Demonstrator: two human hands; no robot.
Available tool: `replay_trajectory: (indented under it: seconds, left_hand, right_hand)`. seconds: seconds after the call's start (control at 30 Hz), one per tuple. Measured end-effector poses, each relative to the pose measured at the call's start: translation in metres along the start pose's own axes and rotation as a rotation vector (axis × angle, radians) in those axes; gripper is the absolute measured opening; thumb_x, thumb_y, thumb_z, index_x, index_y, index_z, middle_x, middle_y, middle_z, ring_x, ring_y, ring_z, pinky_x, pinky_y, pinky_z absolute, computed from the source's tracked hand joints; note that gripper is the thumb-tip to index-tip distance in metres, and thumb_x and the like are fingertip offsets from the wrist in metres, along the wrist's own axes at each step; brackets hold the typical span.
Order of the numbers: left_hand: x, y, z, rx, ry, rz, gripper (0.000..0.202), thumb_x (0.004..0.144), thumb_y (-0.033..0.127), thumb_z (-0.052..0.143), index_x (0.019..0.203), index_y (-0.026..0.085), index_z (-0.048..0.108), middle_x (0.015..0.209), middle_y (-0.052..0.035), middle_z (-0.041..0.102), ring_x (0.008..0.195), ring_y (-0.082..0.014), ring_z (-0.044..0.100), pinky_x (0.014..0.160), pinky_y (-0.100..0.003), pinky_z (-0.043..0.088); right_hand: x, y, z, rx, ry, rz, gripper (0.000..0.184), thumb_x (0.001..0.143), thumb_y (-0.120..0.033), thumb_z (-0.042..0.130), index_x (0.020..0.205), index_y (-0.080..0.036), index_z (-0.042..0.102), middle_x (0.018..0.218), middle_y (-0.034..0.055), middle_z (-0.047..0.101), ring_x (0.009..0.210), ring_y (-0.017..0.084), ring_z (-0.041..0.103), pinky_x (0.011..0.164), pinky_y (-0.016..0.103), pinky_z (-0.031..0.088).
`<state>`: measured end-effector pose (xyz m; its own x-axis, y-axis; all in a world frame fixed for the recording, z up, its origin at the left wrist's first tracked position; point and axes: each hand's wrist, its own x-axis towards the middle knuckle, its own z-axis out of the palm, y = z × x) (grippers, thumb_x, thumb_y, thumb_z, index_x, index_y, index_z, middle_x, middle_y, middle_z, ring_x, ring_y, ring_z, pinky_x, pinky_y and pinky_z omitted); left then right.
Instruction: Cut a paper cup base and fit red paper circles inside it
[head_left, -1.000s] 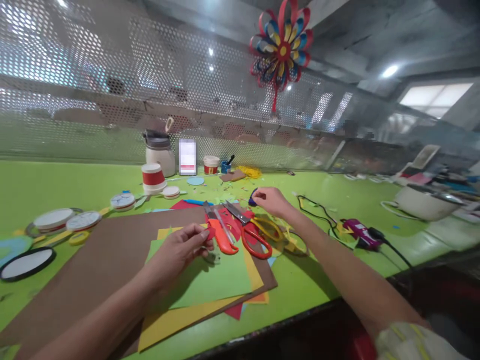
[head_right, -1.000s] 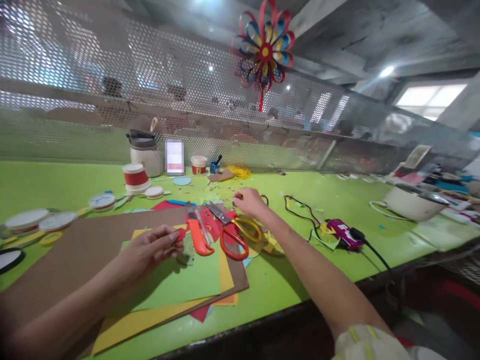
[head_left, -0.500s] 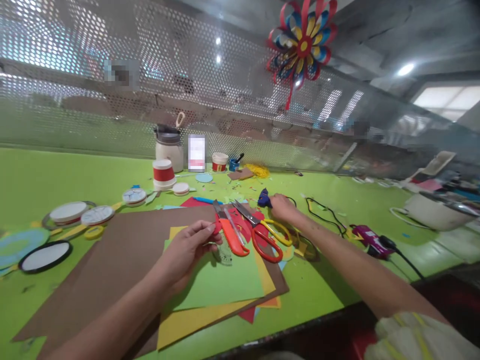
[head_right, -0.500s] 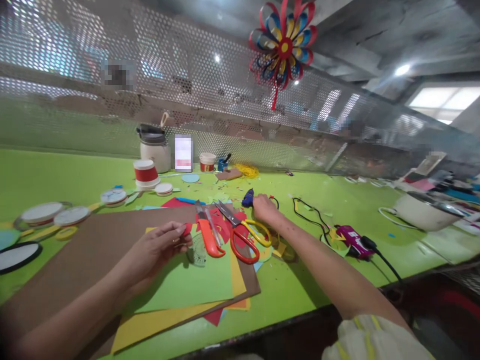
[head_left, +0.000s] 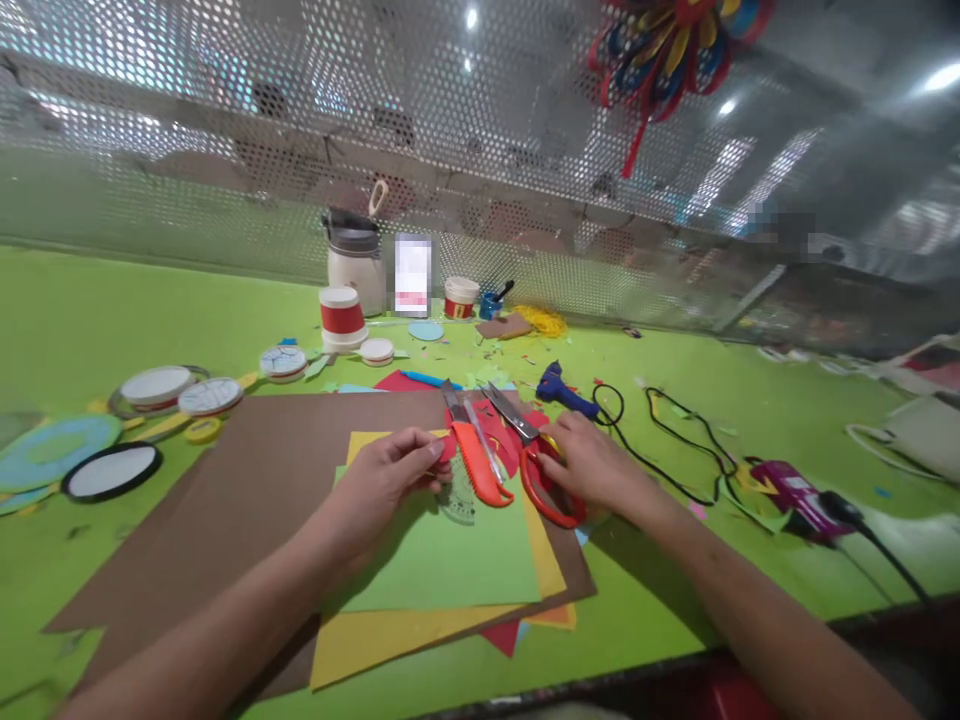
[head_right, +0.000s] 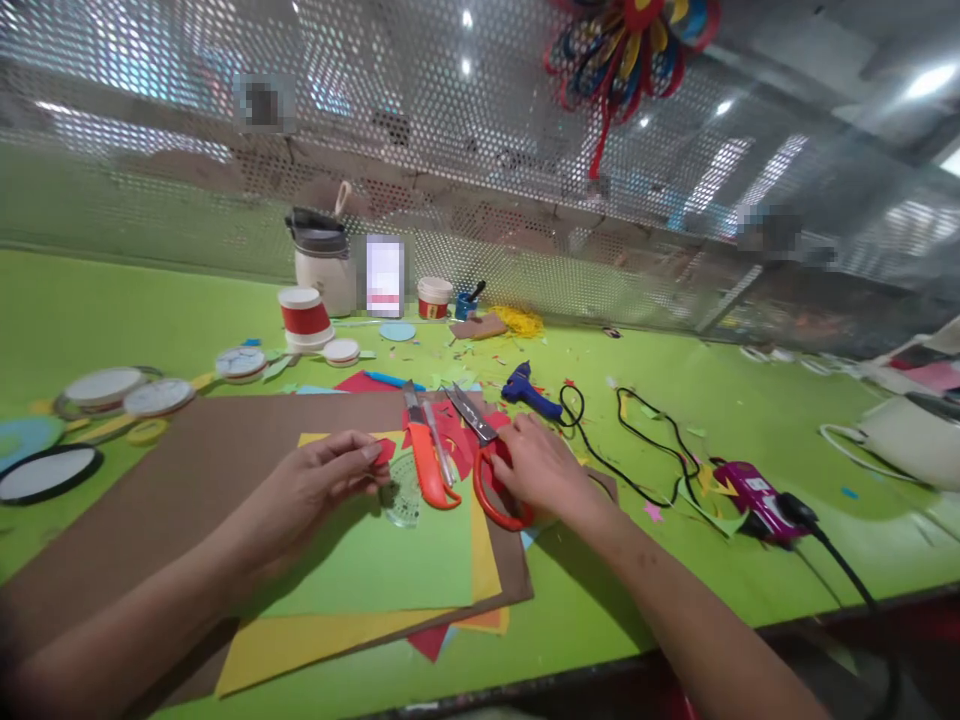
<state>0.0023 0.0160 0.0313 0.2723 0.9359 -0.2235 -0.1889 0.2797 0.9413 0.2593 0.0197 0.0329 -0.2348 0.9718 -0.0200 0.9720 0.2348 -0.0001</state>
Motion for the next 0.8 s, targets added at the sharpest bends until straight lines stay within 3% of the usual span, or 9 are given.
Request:
replay_trajectory:
  seconds: [0.27, 0.47, 0.67, 0.8]
  left_hand:
    - [0.001, -0.002, -0.001, 0.066, 0.011, 0.004, 0.019, 0.079, 0.033, 0.069, 0.072, 0.015, 0.067, 0.071, -0.0038, 0.063, 0.069, -0.0144, 0.054, 0.068, -0.029, 0.039]
    - [0.003, -0.004, -0.002, 0.069, -0.010, -0.002, 0.019, 0.081, 0.033, 0.067, 0.074, 0.016, 0.066, 0.071, -0.0032, 0.063, 0.071, -0.0156, 0.056, 0.070, -0.030, 0.041]
    - [0.003, -0.002, -0.001, 0.067, 0.003, 0.011, 0.019, 0.081, 0.033, 0.067, 0.074, 0.016, 0.064, 0.071, -0.0018, 0.063, 0.069, -0.0145, 0.054, 0.070, -0.030, 0.042]
    - [0.000, 0.003, -0.001, 0.044, 0.030, 0.015, 0.019, 0.081, 0.034, 0.068, 0.075, 0.017, 0.064, 0.071, -0.0005, 0.064, 0.069, -0.0133, 0.054, 0.069, -0.028, 0.042]
  right_hand:
    - [-0.007, 0.010, 0.004, 0.122, -0.106, 0.022, 0.047, 0.076, -0.024, 0.059, 0.124, -0.023, 0.056, 0.099, 0.0087, 0.059, 0.093, 0.026, 0.058, 0.076, 0.031, 0.040]
    - [-0.004, 0.008, 0.009, 0.214, -0.090, 0.109, 0.059, 0.073, -0.027, 0.062, 0.131, -0.025, 0.052, 0.105, 0.0112, 0.057, 0.099, 0.029, 0.057, 0.077, 0.032, 0.040]
    - [0.006, 0.017, 0.021, 0.363, 0.006, 0.240, 0.047, 0.072, -0.020, 0.060, 0.119, -0.021, 0.058, 0.107, 0.0109, 0.063, 0.094, 0.026, 0.060, 0.077, 0.032, 0.042]
    - [0.004, 0.025, 0.019, 0.487, 0.086, 0.292, 0.036, 0.074, -0.026, 0.060, 0.110, -0.020, 0.062, 0.082, 0.0058, 0.066, 0.076, 0.024, 0.062, 0.066, 0.032, 0.044]
